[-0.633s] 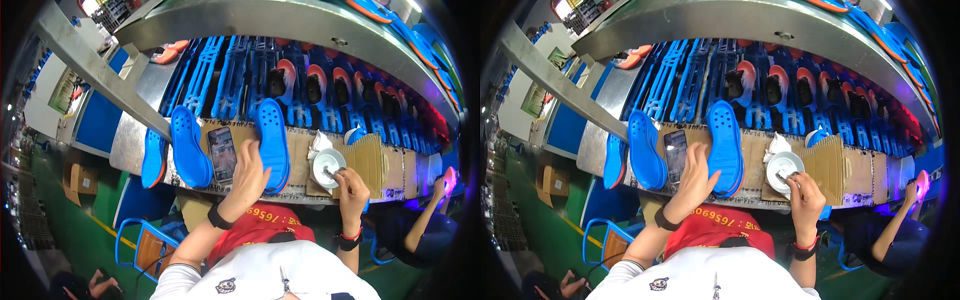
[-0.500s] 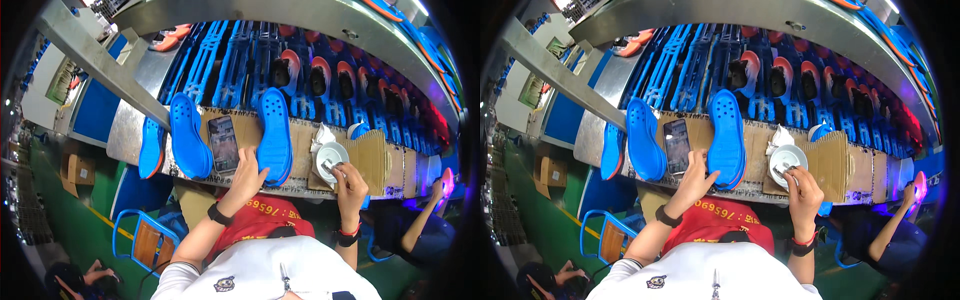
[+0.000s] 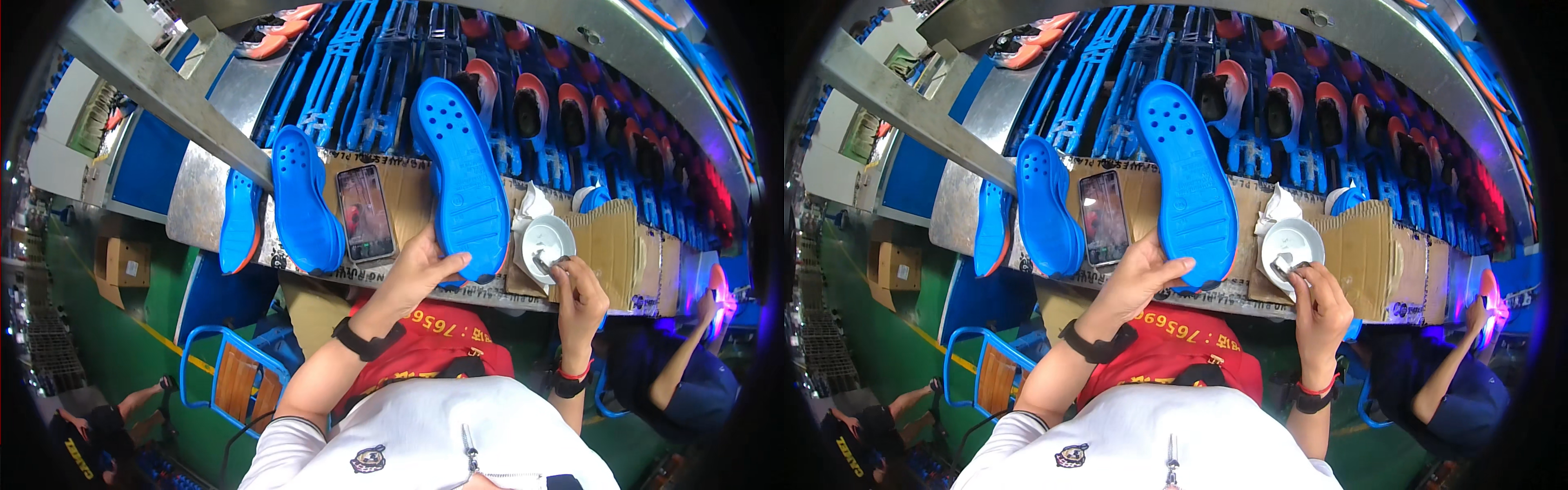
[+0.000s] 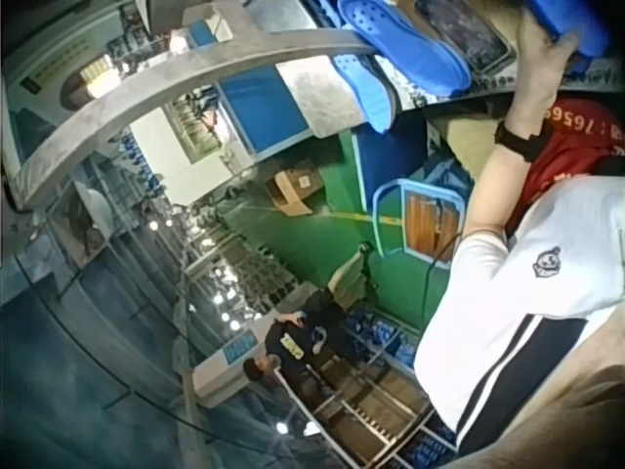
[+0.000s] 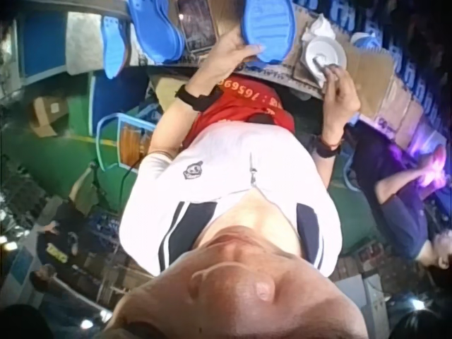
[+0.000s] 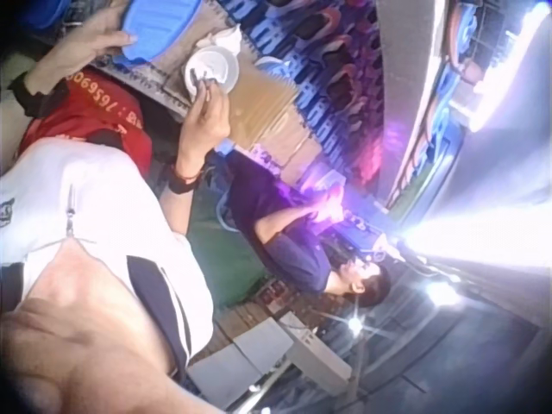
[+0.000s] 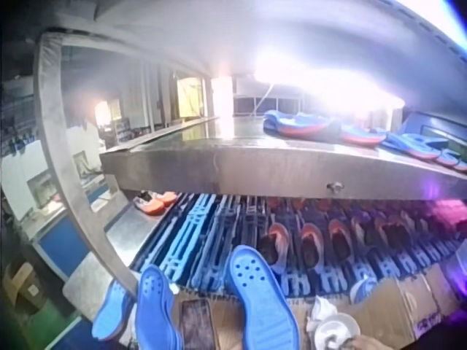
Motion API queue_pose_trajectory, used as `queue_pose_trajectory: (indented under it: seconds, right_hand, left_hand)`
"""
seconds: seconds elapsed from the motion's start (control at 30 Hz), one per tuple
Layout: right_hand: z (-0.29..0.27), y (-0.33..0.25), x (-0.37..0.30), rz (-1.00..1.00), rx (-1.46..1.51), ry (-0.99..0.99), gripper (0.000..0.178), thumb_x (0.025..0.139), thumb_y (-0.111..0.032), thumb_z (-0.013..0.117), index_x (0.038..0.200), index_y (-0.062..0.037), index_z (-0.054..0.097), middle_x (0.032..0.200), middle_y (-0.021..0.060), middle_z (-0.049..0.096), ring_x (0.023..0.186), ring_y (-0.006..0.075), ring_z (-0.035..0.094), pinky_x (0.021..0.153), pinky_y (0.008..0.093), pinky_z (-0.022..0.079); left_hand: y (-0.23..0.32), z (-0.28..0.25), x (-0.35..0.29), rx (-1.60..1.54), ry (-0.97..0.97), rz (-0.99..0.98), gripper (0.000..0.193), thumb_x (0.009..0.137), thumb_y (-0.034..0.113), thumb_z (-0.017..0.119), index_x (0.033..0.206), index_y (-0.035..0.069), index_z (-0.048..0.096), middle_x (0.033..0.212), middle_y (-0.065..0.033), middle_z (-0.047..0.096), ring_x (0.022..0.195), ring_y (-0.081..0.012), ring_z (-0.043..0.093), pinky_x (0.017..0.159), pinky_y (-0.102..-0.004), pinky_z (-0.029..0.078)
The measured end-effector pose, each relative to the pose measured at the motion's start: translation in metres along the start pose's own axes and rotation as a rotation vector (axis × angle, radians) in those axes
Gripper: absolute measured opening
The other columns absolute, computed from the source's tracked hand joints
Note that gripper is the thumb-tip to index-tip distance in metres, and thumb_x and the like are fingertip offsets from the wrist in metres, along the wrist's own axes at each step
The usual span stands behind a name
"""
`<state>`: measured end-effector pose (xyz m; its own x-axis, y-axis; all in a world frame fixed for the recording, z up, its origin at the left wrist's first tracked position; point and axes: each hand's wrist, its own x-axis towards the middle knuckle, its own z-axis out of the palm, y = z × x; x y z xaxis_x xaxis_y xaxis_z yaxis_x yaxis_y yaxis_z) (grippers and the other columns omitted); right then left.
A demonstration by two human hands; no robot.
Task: The recorder applies glue to the edges of blue shoe soles at a manufacturing workstation.
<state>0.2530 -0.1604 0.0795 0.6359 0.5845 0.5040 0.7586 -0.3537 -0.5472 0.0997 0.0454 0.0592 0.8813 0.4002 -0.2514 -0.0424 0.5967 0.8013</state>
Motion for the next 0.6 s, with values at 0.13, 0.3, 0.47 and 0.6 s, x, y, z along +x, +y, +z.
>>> queue_pose_trajectory:
  seconds: [0.13, 0.3, 0.47, 0.6]
  right_hand:
    - [-0.002, -0.014, 0.002, 0.088, 0.030, -0.027, 0.013, 0.079, 0.001, 0.074, 0.090, 0.0015, 0.068, 0.095, 0.0157, 0.070, 0.062, 0.0179, 0.062, 0.050, 0.0256, 0.045]
    - [-0.005, -0.027, 0.009, -0.021, 0.134, -0.061, 0.015, 0.076, 0.002, 0.076, 0.088, 0.0011, 0.068, 0.093, 0.0136, 0.070, 0.061, 0.0168, 0.062, 0.051, 0.0255, 0.046]
    - [0.001, -0.035, 0.015, -0.095, 0.171, -0.109, 0.015, 0.074, 0.001, 0.077, 0.087, -0.0005, 0.068, 0.091, 0.0126, 0.069, 0.069, 0.0246, 0.069, 0.059, 0.0299, 0.054]
    - [0.008, -0.036, 0.016, -0.145, 0.183, -0.110, 0.015, 0.074, -0.003, 0.078, 0.087, -0.0017, 0.069, 0.091, 0.0123, 0.069, 0.066, 0.0249, 0.068, 0.057, 0.0299, 0.054]
  left_hand:
    - [-0.013, 0.005, 0.005, 0.115, 0.037, 0.101, 0.044, 0.090, -0.002, 0.064, 0.130, 0.000, 0.048, 0.114, -0.0089, 0.063, 0.099, -0.0134, 0.063, 0.082, -0.0283, 0.055]
    - [-0.008, 0.016, 0.003, 0.320, 0.130, 0.173, 0.041, 0.090, -0.003, 0.062, 0.128, -0.003, 0.048, 0.102, -0.0093, 0.066, 0.084, -0.0105, 0.065, 0.072, -0.0258, 0.055]
    - [-0.008, 0.023, -0.002, 0.360, 0.185, 0.320, 0.040, 0.090, -0.001, 0.063, 0.127, -0.006, 0.049, 0.105, -0.0139, 0.067, 0.088, -0.0148, 0.067, 0.074, -0.0270, 0.057]
    - [-0.008, 0.024, -0.005, 0.436, 0.195, 0.329, 0.041, 0.090, 0.000, 0.063, 0.127, -0.008, 0.048, 0.105, -0.0150, 0.067, 0.090, -0.0162, 0.067, 0.076, -0.0288, 0.058]
